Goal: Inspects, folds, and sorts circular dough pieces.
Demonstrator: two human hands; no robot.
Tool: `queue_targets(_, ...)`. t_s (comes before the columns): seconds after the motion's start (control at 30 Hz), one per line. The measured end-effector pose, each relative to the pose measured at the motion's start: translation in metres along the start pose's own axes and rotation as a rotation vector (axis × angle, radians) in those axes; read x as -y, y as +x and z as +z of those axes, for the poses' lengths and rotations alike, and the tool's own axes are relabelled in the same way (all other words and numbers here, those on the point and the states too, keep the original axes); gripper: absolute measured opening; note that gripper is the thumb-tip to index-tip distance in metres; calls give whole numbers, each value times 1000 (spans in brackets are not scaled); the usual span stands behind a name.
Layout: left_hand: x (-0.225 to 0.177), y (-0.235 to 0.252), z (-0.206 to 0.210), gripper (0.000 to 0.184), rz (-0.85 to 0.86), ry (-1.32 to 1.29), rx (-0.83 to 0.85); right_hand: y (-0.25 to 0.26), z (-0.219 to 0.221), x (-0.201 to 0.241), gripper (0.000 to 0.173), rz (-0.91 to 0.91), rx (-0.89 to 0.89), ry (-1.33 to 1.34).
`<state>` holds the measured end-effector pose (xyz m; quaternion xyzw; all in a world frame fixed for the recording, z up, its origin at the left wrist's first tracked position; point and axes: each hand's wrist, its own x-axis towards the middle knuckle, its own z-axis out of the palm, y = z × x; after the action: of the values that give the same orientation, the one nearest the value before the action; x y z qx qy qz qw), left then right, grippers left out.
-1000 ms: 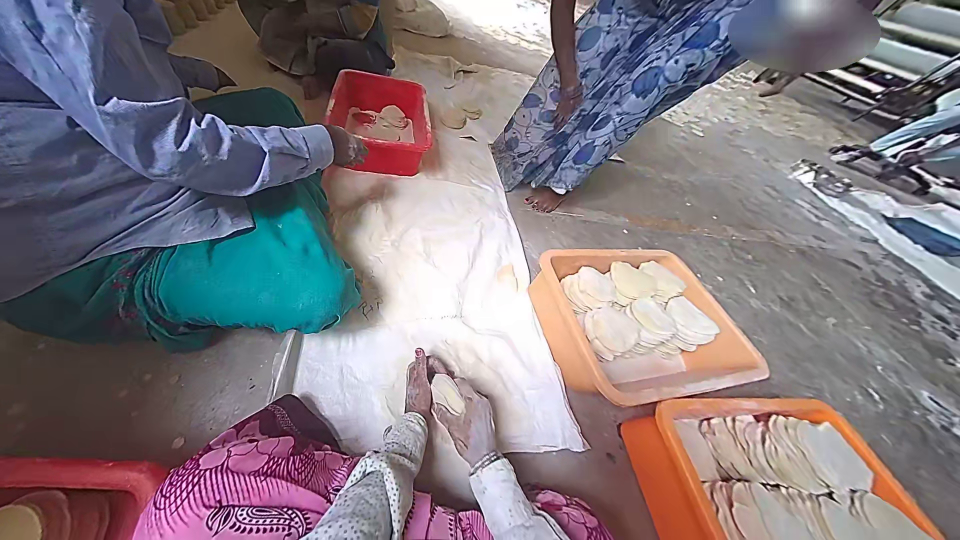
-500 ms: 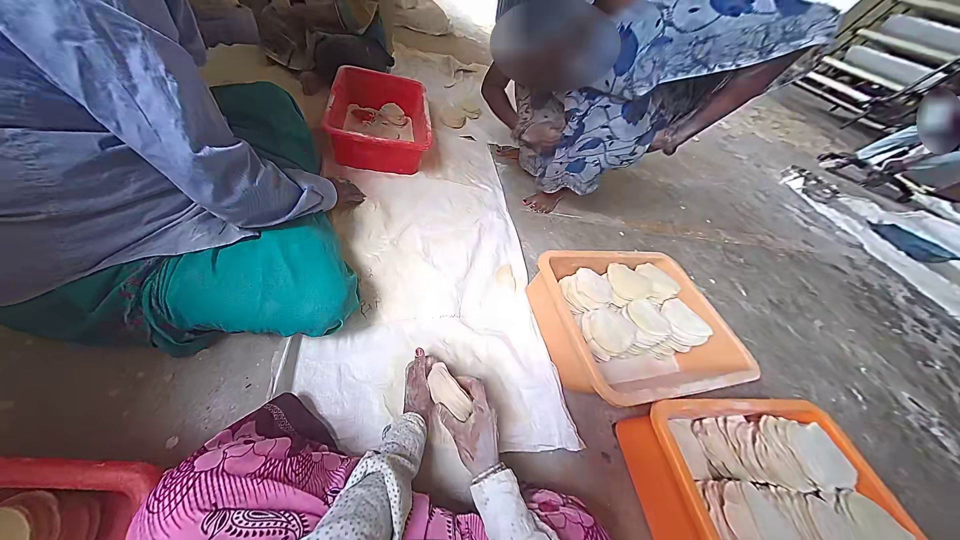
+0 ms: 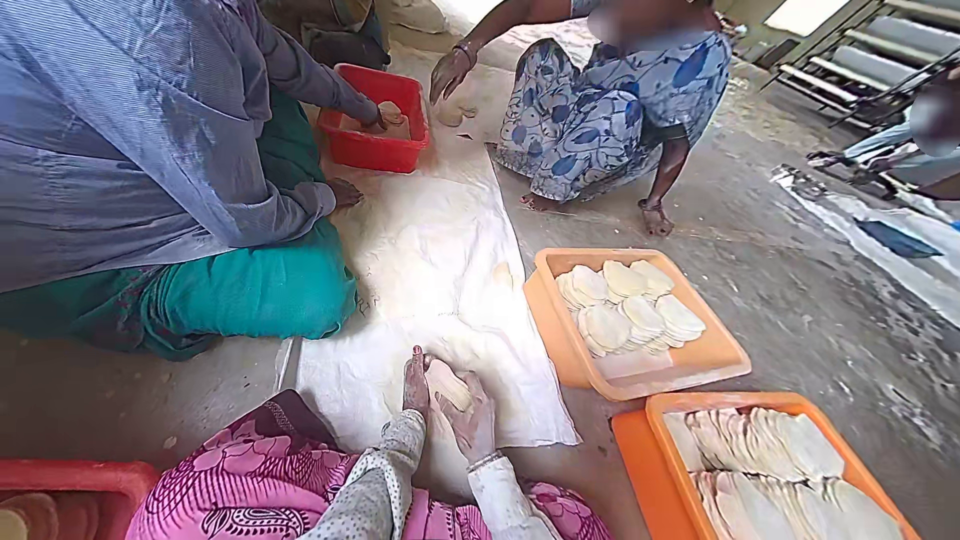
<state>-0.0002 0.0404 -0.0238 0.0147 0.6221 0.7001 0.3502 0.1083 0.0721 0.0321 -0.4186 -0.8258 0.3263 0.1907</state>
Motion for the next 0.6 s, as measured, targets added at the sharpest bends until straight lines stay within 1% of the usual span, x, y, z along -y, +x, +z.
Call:
queue_targets(0.03, 1, 1, 0, 62, 6, 1, -10, -2, 0, -3, 59, 8, 2, 9)
queue_targets(0.1, 7, 1, 1, 61, 47, -14, 0, 2, -1, -7, 66, 54, 111, -40)
queue_targets(0.17, 6, 1, 2, 62, 57, -19, 13, 13, 3, -8, 55, 11, 191, -123)
queue_targets(0.2, 7, 1, 2, 62, 55, -19, 14, 16, 4, -10, 50, -26, 192, -148)
queue_targets(0.23, 8, 2, 1, 62, 60, -5, 1, 14, 5, -10, 48, -57, 147, -134)
queue_targets(0.3, 2, 2, 1, 62, 60, 8, -1, 6, 1, -10, 51, -67, 43, -17)
queue_targets(0.33, 4, 1, 0, 63, 63, 13, -4, 0, -1, -11, 54, -47, 49, 25)
queue_targets(0.4, 5, 2, 1, 66, 74, -1, 13, 2, -5, -11, 64, 1, 162, -34)
queue_targets(0.43, 5, 1, 0, 67, 65, -22, 44, 7, -3, -10, 59, 8, 200, -93)
queue_targets(0.47, 8, 2, 2, 67, 92, -25, 41, 11, 0, -10, 53, 0, 207, -146)
queue_targets(0.5, 10, 3, 2, 66, 107, -36, 40, 12, 1, -9, 50, -17, 189, -147)
queue_targets(0.53, 9, 4, 2, 64, 106, -35, 27, 9, 2, -8, 48, -41, 134, -106)
queue_targets(0.6, 7, 4, -1, 64, 65, -8, 7, 2, 2, -13, 52, -57, 29, -21)
